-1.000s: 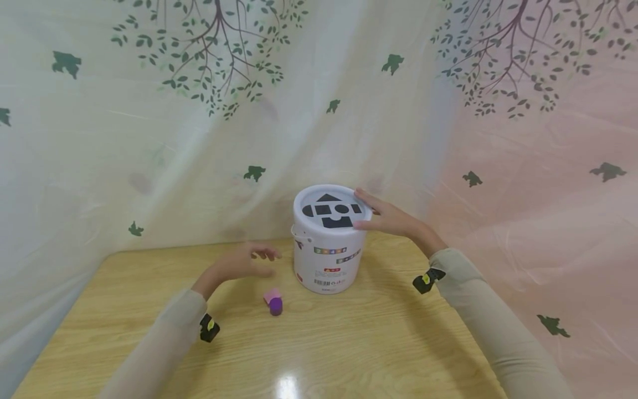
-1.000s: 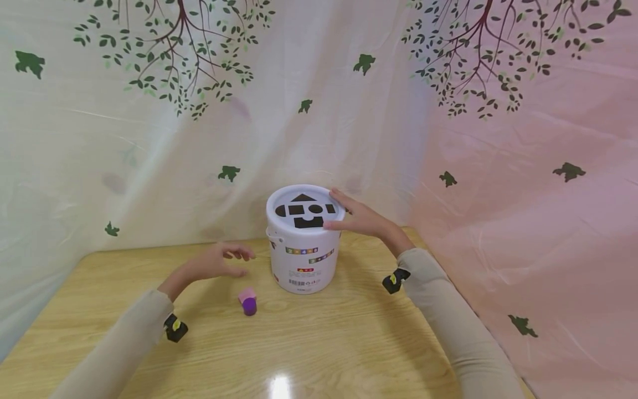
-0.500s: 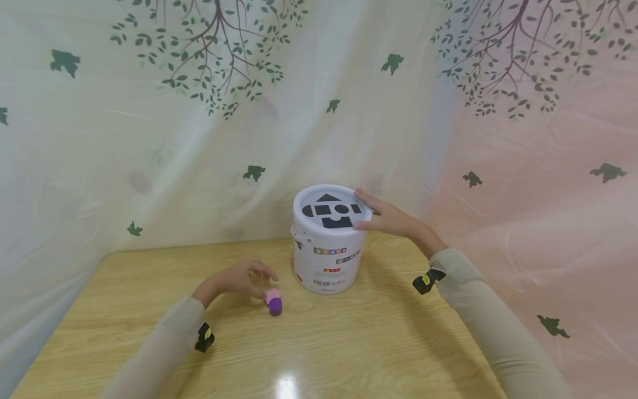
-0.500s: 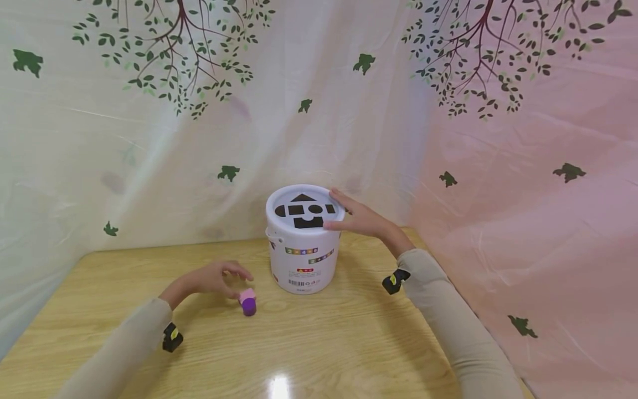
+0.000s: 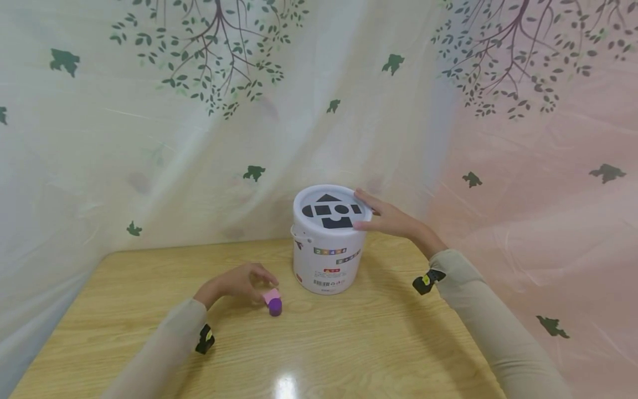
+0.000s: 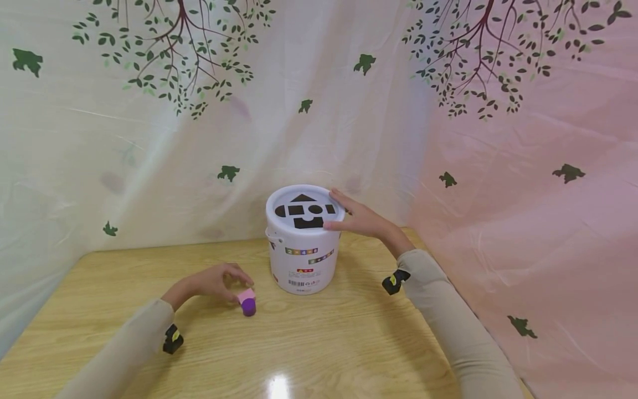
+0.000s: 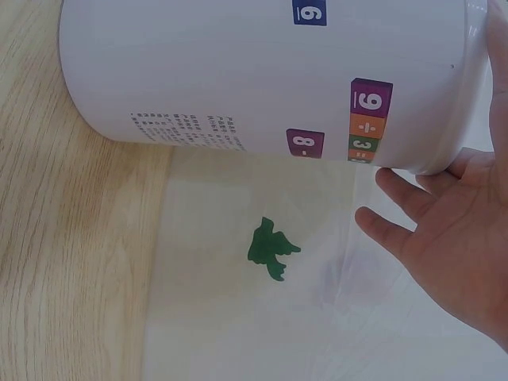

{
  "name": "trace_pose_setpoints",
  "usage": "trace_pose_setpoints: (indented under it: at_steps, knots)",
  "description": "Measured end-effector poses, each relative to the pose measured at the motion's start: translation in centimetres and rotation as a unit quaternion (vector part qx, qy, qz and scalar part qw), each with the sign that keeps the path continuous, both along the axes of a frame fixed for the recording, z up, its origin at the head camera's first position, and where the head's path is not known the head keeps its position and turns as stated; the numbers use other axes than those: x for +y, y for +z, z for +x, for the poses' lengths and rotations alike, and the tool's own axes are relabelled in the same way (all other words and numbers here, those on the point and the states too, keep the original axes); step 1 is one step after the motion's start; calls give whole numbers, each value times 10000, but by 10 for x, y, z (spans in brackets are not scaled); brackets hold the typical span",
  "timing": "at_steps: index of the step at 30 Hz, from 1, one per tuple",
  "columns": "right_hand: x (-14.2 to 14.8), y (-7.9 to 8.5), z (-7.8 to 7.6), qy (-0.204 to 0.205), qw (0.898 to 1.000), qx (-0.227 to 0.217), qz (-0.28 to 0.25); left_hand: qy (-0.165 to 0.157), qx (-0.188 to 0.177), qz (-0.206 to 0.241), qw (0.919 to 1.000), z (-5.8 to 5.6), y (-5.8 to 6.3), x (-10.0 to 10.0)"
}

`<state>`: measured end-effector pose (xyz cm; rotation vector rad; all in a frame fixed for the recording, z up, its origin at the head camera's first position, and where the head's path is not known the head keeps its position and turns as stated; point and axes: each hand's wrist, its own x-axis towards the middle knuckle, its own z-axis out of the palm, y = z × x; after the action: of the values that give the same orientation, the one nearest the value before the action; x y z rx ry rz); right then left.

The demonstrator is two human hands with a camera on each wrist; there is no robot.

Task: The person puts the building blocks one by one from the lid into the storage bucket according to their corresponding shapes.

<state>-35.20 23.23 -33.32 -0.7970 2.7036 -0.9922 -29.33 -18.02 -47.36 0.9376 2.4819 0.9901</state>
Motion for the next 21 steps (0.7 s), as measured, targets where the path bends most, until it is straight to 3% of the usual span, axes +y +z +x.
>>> trace_pose_setpoints:
  at_steps: [11, 21]
  knots:
    - [0, 0, -1, 81, 10000, -11, 13, 123, 225, -242, 9994, 1, -2, 0]
    - [0, 1, -1, 59, 10000, -24, 41, 357, 184, -427, 9983, 4, 0, -2]
